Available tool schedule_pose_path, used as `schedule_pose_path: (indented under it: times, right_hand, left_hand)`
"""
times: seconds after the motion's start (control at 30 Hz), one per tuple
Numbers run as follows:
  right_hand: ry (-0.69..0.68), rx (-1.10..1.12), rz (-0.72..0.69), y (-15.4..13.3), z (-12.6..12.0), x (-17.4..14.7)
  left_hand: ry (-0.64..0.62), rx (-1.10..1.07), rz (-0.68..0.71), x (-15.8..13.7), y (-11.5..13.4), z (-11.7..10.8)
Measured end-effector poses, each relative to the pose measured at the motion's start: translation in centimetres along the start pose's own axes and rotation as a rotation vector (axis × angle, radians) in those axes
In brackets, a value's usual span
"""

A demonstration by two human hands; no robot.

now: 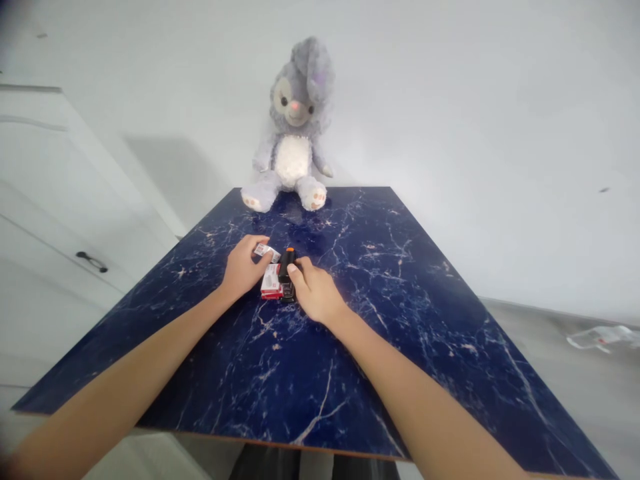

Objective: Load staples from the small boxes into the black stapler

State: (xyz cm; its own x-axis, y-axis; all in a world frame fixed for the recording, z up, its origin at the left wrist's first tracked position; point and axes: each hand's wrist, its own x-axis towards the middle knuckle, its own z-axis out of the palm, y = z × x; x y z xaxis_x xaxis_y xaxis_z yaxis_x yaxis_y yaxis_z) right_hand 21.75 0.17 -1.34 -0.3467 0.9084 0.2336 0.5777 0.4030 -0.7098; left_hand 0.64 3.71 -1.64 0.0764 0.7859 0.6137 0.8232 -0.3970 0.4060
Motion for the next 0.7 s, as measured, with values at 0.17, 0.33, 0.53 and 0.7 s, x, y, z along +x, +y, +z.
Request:
schedule_pose_path:
  times: [0.17, 0.33, 0.53, 0.7]
  right_hand:
    - [-0.004, 0.009, 0.004, 0.0, 0.01, -0.05]
    - [-0.005, 0.012, -0.01, 0.14, -0.03, -0.11]
    - [-0.002, 0.016, 0.008, 0.14, 0.1, -0.07]
    - [-0.005, 0.021, 0.009, 0.07, -0.02, 0.03]
  left_hand:
    - [-0.016, -0.007, 0.004, 0.09, -0.01, 0.09]
    - [-0.001, -0.017, 0.027, 0.09, -0.2, 0.34]
    - [-0.003, 0.005, -0.001, 0.12, 0.0, 0.28]
    - [-0.037, 0.003, -0.031, 0.25, -0.09, 0.31]
